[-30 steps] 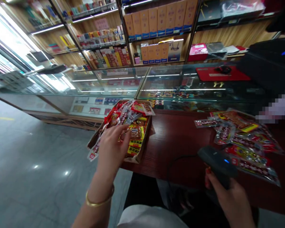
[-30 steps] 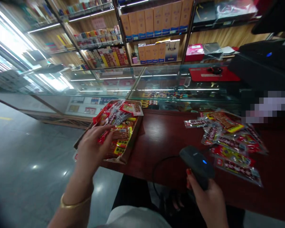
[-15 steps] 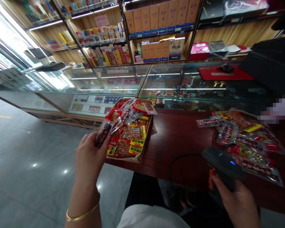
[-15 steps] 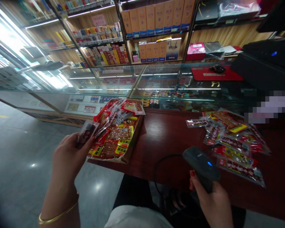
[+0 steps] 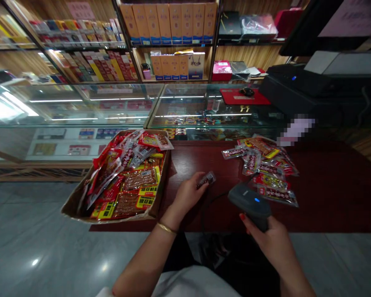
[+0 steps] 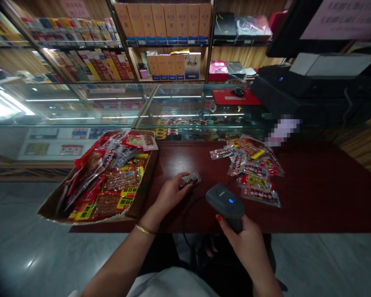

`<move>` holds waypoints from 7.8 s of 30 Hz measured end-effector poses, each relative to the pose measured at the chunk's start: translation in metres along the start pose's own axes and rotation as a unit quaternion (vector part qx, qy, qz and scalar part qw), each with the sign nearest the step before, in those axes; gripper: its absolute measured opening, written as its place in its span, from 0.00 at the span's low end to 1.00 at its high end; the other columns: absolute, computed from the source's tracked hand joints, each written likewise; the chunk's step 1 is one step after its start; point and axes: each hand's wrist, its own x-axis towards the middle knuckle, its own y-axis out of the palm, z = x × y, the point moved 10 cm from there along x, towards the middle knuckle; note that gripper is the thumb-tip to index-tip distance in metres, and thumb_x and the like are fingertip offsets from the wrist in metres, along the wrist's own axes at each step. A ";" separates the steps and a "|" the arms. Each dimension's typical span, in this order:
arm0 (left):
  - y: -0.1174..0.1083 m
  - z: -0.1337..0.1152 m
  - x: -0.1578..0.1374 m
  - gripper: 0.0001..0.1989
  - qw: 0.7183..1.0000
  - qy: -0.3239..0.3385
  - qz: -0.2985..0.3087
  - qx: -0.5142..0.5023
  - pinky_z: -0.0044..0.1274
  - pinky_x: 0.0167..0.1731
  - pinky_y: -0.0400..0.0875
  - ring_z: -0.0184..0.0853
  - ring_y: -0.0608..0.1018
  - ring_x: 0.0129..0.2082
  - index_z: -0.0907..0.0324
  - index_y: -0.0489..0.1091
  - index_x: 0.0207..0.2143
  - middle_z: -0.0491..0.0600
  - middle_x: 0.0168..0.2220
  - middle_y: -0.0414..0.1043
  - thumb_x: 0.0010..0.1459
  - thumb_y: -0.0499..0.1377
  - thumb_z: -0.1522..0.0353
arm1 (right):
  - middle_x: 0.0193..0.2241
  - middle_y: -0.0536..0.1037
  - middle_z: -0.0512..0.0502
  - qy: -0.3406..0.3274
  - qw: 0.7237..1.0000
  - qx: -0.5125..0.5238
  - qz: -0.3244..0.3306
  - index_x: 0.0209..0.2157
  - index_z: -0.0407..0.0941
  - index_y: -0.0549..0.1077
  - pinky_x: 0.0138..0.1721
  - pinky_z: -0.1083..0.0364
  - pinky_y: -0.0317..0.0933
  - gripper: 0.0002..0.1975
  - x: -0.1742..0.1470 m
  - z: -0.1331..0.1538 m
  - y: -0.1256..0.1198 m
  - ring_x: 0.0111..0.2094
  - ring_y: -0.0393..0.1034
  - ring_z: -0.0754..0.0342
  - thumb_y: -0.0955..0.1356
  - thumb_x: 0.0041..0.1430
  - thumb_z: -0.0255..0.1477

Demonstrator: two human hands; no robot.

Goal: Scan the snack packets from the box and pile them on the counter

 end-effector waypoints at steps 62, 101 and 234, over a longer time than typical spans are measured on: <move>0.003 -0.122 -0.003 0.16 0.975 0.194 -0.065 -0.091 0.30 0.54 0.76 0.37 0.82 0.50 0.56 0.78 0.50 0.53 0.49 0.81 0.64 0.55 0.74 | 0.22 0.84 0.41 0.091 0.993 -0.028 -0.063 0.24 0.46 0.80 0.25 0.51 0.71 0.23 -0.018 -0.059 -0.035 0.25 0.81 0.40 0.74 0.47 0.54; -0.195 -0.068 -0.133 0.17 0.858 0.111 -0.491 -0.101 0.28 0.40 0.78 0.35 0.83 0.38 0.56 0.74 0.49 0.53 0.48 0.81 0.70 0.55 0.54 | 0.21 0.83 0.44 0.038 0.998 0.053 0.022 0.23 0.46 0.79 0.24 0.56 0.69 0.24 -0.005 -0.022 0.026 0.23 0.77 0.48 0.74 0.50 0.54; 0.020 0.004 0.004 0.20 0.640 -0.168 0.011 -0.749 0.21 0.20 0.64 0.28 0.67 0.20 0.61 0.72 0.34 0.47 0.27 0.69 0.63 0.57 0.52 | 0.25 0.84 0.44 0.065 0.993 0.101 0.019 0.31 0.45 0.81 0.30 0.54 0.72 0.22 -0.013 -0.028 0.032 0.27 0.80 0.45 0.75 0.50 0.51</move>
